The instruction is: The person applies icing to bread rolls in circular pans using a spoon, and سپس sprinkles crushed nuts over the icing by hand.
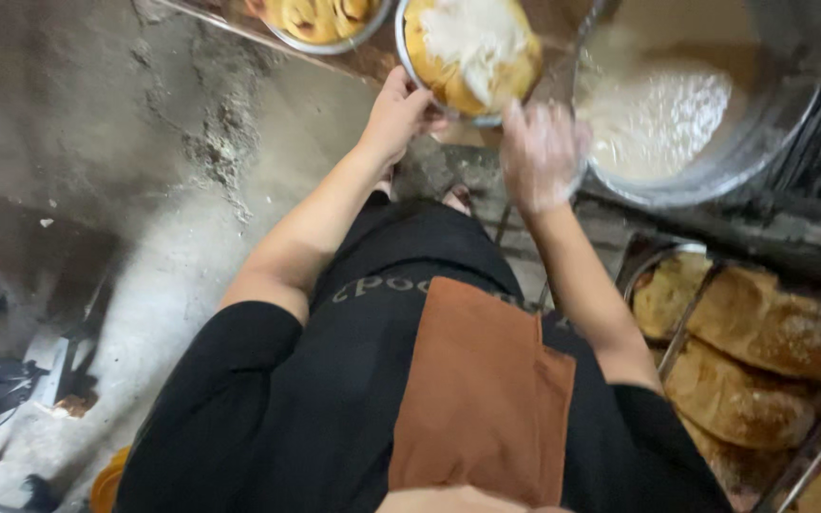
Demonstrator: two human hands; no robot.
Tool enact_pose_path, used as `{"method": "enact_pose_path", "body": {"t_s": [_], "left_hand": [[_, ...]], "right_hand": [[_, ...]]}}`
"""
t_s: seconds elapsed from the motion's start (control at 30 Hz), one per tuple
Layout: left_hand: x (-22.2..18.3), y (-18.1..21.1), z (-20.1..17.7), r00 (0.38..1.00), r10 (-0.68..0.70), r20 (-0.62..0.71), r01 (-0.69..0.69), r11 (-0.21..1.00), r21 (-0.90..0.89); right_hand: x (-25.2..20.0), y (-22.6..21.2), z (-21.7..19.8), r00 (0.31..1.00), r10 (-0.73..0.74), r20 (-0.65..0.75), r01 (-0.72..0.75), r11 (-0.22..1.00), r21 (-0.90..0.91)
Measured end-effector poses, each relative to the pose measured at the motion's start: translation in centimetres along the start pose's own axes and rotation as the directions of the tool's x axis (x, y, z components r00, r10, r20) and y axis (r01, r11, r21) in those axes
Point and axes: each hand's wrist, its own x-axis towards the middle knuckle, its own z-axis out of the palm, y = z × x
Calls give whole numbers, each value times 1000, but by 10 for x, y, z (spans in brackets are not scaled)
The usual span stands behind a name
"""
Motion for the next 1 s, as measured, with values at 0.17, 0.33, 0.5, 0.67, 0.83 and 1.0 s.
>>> {"method": "enact_pose_path", "body": {"t_s": [0.17, 0.33, 0.5, 0.67, 0.83, 1.0], "left_hand": [[-9, 33, -12, 997, -53, 55, 45, 991, 129], [-2, 45, -11, 996, -50, 72, 40, 989, 139], [3, 53, -19, 991, -67, 113, 49, 986, 159], [6, 62, -25, 983, -77, 166, 45, 981, 186], [42, 64, -47, 948, -231, 219, 172, 951, 258], [86, 17, -77, 989, -116, 93, 74, 926, 371]], "right_hand": [[23, 11, -11, 932, 168, 322, -233, 956, 176], [29, -20, 9, 983, 10, 183, -37, 988, 149], [-2, -13, 12, 963, -18, 268, -34, 982, 188], [0, -2, 27, 983, 99, 153, -121, 982, 143], [-38, -15, -3, 997, -21, 80, 7, 986, 169], [-60, 74, -10, 917, 314, 245, -366, 908, 206]]}}
